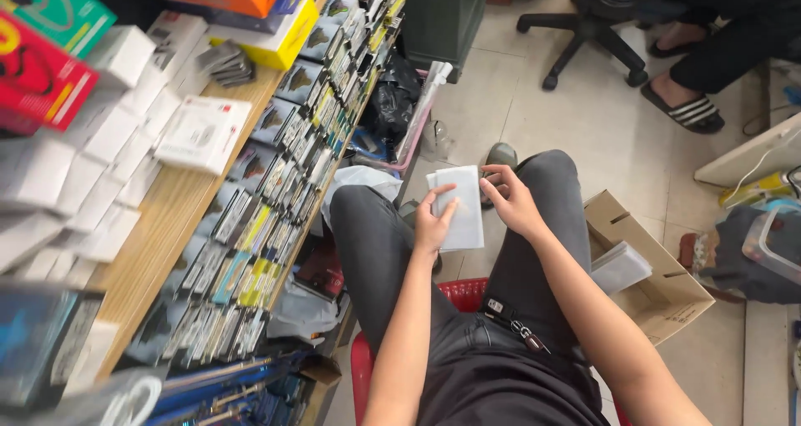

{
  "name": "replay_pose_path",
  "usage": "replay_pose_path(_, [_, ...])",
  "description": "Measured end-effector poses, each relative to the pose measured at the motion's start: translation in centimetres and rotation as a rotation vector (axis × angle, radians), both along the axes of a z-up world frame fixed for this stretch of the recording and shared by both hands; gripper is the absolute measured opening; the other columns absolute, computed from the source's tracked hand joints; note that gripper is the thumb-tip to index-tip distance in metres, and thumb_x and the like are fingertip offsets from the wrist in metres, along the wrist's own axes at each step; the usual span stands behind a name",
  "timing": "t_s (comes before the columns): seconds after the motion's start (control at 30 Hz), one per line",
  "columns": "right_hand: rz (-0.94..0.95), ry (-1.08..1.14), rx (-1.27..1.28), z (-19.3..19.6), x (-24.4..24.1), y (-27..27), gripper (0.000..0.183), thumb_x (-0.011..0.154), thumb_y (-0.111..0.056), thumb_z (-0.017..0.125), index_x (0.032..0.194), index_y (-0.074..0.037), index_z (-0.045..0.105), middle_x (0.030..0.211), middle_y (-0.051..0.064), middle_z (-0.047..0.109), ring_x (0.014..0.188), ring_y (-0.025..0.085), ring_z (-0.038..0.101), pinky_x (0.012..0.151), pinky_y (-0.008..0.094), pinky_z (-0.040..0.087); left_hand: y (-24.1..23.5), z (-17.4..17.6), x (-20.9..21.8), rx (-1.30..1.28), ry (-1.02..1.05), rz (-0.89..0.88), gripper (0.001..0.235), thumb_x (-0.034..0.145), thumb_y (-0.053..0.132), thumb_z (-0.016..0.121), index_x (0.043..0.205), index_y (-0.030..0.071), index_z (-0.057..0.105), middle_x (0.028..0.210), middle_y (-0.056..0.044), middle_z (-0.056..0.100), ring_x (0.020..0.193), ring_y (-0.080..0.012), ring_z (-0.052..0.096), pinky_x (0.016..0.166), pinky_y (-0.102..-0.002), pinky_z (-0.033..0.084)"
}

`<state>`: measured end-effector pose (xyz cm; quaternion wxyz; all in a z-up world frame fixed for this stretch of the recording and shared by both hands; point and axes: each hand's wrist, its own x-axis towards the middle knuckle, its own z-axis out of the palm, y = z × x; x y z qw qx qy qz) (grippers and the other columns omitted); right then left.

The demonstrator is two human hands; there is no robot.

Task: The person repeatedly picks up small black packages and white paper sheets, places the packages on the sheets, and sets them into a cardboard box. The person handles the items one at a time and continues the cycle throughout the clip.

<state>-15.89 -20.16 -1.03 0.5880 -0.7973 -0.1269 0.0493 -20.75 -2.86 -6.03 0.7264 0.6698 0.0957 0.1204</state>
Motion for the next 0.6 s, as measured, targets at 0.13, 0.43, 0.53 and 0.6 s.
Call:
replay_pose_path(0.13, [0.047, 0.053, 0.087, -2.6, -0.6, -0.3, 0.039, 0.106, -0.026, 0.064, 0.139, -0.006, 0.057, 0.086, 0.012, 0.066, 0.074, 0.022, 0.067, 0.072, 0.037, 0.056, -0.8, -0.8, -2.7, 0.005, -0.073, -0.031, 0.032, 0.091, 0.011, 0.076, 0.123, 0.015, 0.075, 0.121, -0.007, 0.072, 0.122, -0.0196, 0.06, 0.112, -0.042, 0.04])
replay_pose_path(0.43, [0.004, 0.177, 0.214, -5.0, -1.8, -1.5, 0.032, 0.102, -0.018, 0.069, 0.133, -0.012, 0.062, 0.095, 0.015, 0.075, 0.083, 0.018, 0.071, 0.076, 0.033, 0.059, -1.3, -1.3, -5.5, 0.084, -0.036, -0.044, 0.05, 0.092, 0.016, 0.076, 0.139, 0.01, 0.06, 0.142, -0.018, 0.059, 0.144, -0.0354, 0.045, 0.121, -0.05, 0.03])
replay_pose_path(0.53, [-0.051, 0.162, 0.286, -5.6, -1.8, -1.7, 0.028, 0.102, -0.019, 0.07, 0.129, -0.011, 0.063, 0.095, 0.014, 0.075, 0.084, 0.016, 0.071, 0.077, 0.032, 0.06, -1.2, -1.6, -5.7, 0.07, 0.114, -0.055, 0.05, 0.098, 0.029, 0.07, 0.143, 0.014, 0.056, 0.142, -0.026, 0.054, 0.143, -0.0418, 0.044, 0.119, -0.054, 0.034])
replay_pose_path(0.6, [-0.042, 0.117, 0.282, -6.2, -1.8, -1.6, 0.026, 0.102, -0.025, 0.073, 0.124, -0.012, 0.064, 0.094, 0.013, 0.075, 0.081, 0.016, 0.069, 0.076, 0.032, 0.059, -0.8, -4.8, -4.9, 0.153, 0.21, -0.089, 0.048, 0.097, 0.053, 0.071, 0.125, 0.014, 0.07, 0.124, -0.016, 0.069, 0.126, -0.032, 0.062, 0.107, -0.047, 0.046])
